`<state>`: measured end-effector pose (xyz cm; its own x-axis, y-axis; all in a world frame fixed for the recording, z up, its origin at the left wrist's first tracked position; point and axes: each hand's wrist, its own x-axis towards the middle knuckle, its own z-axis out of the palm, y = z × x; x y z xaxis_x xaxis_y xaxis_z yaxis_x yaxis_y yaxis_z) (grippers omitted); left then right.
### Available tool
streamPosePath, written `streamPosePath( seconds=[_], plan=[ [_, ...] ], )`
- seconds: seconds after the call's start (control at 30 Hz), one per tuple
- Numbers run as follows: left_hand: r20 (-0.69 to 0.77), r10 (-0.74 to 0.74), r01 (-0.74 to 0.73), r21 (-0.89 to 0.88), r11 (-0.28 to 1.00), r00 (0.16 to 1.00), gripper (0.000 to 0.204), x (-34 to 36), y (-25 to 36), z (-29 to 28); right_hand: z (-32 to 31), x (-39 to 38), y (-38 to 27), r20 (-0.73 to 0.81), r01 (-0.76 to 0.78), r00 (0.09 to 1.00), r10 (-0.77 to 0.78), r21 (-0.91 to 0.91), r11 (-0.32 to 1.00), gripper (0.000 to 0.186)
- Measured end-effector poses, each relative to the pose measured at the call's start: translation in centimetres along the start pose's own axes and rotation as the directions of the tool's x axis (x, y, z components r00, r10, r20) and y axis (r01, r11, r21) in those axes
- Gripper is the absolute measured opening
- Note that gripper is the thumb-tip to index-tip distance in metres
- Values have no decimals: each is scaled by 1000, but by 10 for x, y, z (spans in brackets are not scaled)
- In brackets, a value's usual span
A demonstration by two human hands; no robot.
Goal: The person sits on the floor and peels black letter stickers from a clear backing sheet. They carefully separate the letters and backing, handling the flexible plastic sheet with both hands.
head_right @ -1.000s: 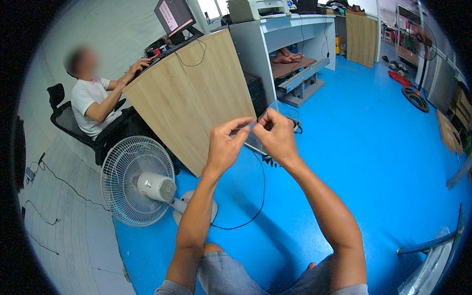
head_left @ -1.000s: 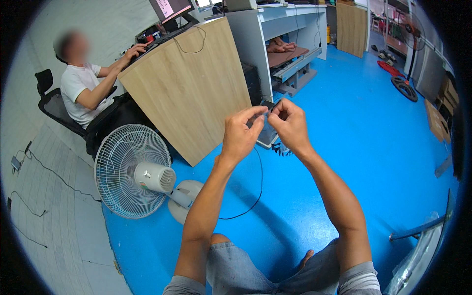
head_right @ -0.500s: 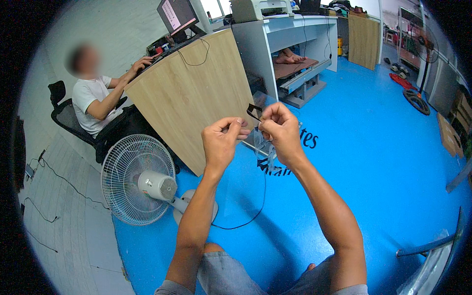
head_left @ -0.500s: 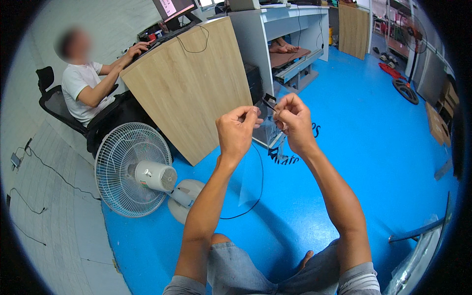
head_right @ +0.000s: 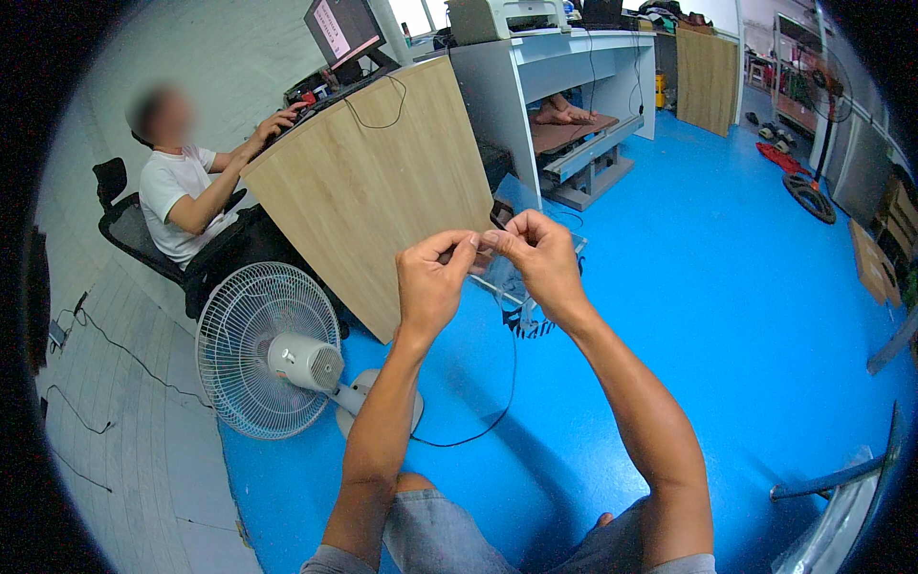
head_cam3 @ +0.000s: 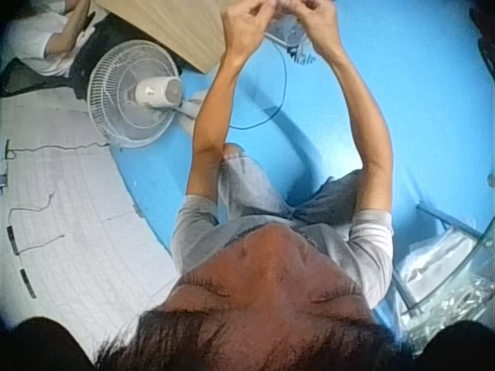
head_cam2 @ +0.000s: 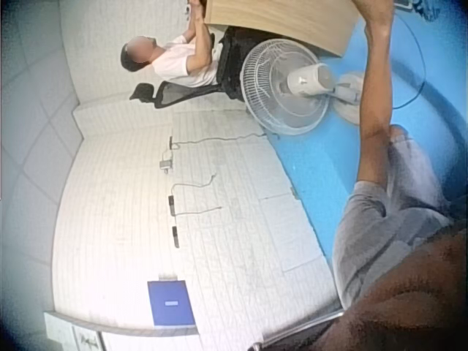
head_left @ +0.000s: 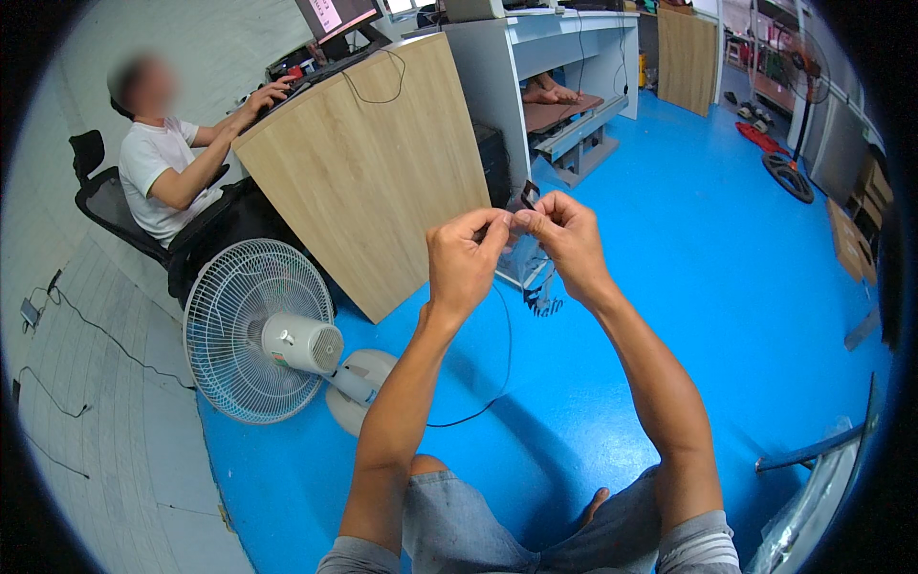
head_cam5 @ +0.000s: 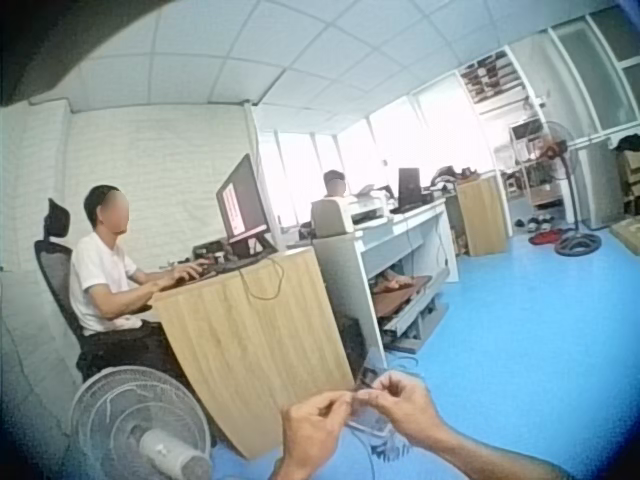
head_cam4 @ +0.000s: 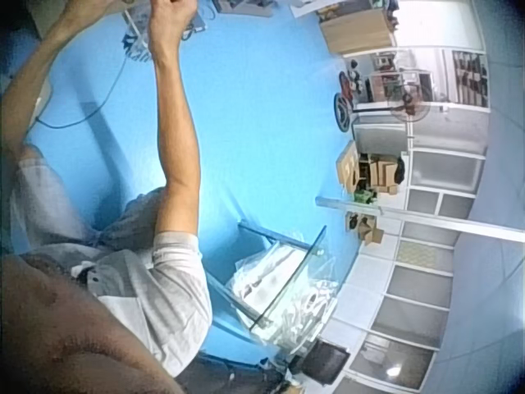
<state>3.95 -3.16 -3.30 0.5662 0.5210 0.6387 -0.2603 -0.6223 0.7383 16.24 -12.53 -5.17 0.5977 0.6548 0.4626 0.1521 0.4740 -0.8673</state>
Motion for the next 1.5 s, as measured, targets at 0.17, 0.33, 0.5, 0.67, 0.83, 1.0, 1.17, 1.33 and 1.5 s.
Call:
streamPosePath(
  seconds=[0.17,0.33,0.5,0.67,0.83,1.0,1.17,1.33,1.5],
  plan=[
    [0,-41,41,-12,999,999,19,-1,0,-2,-3,3,4,-13,33,999,-34,-84,996,24],
    [-39,-119,115,-97,989,992,19,1,-2,-4,-4,5,4,-18,82,996,-84,-90,993,24],
    [-52,-129,123,-115,986,990,20,3,1,-11,-24,11,13,-165,127,977,-133,-50,991,19],
    [-26,-163,154,-212,965,986,20,6,-6,-18,-17,8,-5,-61,69,996,-66,57,996,7],
    [-2,-147,144,-193,971,989,21,4,-8,-9,-15,8,5,53,132,990,-132,10,991,20],
    [83,-55,53,29,998,995,28,2,-9,-10,-8,5,8,97,68,994,-59,-91,994,12],
    [101,-166,179,-139,974,981,27,1,-5,-10,-10,3,1,143,-14,990,13,5,1000,13],
    [165,-194,206,-59,977,967,27,2,-5,-8,-15,3,0,178,-44,983,31,72,996,12],
    [180,-121,110,68,992,976,25,0,-8,-5,1,2,8,32,62,998,-57,-164,985,18]
  ],
)
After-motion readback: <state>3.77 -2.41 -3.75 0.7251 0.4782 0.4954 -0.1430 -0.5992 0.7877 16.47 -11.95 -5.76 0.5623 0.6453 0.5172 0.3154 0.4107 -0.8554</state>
